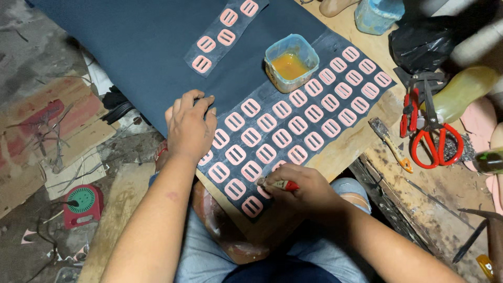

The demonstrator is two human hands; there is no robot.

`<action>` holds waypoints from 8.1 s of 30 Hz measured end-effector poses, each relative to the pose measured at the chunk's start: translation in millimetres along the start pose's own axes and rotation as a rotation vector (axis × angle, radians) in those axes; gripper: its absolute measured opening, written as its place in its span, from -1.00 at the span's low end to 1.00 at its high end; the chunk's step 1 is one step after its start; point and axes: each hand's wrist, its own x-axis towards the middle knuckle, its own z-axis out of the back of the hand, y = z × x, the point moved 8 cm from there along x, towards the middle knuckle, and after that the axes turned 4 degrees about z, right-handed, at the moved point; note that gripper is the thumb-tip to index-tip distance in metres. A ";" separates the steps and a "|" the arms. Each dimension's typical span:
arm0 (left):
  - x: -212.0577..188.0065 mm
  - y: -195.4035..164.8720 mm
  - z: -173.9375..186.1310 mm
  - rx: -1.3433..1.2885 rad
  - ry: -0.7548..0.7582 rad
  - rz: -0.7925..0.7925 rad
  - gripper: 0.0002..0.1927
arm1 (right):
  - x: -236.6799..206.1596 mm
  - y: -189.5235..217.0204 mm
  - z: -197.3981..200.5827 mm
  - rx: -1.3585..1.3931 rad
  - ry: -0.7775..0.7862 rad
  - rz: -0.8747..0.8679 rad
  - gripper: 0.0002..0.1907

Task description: The person applies glue to multiple pink shoe insoles arranged on a black sheet using a brush. They dip the brush into a container of yellow liquid and spread it evenly across each insole.

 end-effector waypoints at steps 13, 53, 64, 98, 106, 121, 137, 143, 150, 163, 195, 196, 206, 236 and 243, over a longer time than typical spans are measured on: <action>-1.1 0.4 1.1 -0.005 -0.010 -0.009 -0.70 | -9.5 0.9 -61.5 -0.009 0.155 -0.049 -0.86; 1.6 -5.1 1.8 0.016 0.012 0.002 -0.69 | -24.6 -91.6 127.0 -0.356 -0.335 -0.366 -0.75; 2.4 -5.4 1.0 0.026 0.015 0.002 -0.69 | 15.3 -106.5 86.6 0.021 -0.001 -0.407 -0.83; 3.5 -6.2 0.2 0.032 0.035 0.022 -0.67 | -52.3 -82.8 91.7 -0.170 -0.651 -0.472 -0.77; 7.7 -7.5 6.3 0.020 0.027 0.050 -0.67 | 28.3 -63.1 138.0 0.024 -0.660 -0.161 -0.79; 6.9 -4.3 7.4 -0.004 0.015 0.053 -0.67 | 114.4 -47.5 168.9 -0.390 -0.611 0.001 -0.78; 5.9 -9.0 2.5 0.033 0.022 0.017 -0.67 | -22.1 -84.1 117.7 -0.293 -0.351 -0.434 -0.78; 5.3 -8.5 2.5 0.038 0.022 0.023 -0.67 | -17.8 -82.4 111.2 -0.367 -0.233 -0.425 -0.78; 5.2 -6.2 1.3 0.043 0.028 0.026 -0.66 | -2.1 -69.3 103.6 -0.374 -0.170 -0.235 -0.81; 4.7 -5.2 -0.1 0.042 0.039 0.023 -0.67 | -32.4 -66.8 102.0 -0.116 -0.260 -0.087 -0.89; 4.5 -5.9 -0.3 0.036 0.046 0.024 -0.66 | -30.7 -68.7 110.4 -0.187 -0.271 -0.252 -0.85; 4.7 -6.2 -0.1 0.040 0.046 0.020 -0.66 | -29.6 -64.6 108.7 -0.208 -0.270 -0.217 -0.86; 5.6 -7.9 1.3 0.035 0.052 0.034 -0.67 | 8.0 -53.7 85.7 -0.290 -0.179 -0.177 -0.76; 3.1 -6.3 -1.8 0.040 0.056 0.021 -0.66 | -63.2 -41.1 96.9 -0.409 -0.403 -0.049 -0.82; 4.3 -8.2 -0.7 0.053 0.054 0.019 -0.66 | -60.2 -43.1 76.0 -0.287 -0.295 0.022 -0.83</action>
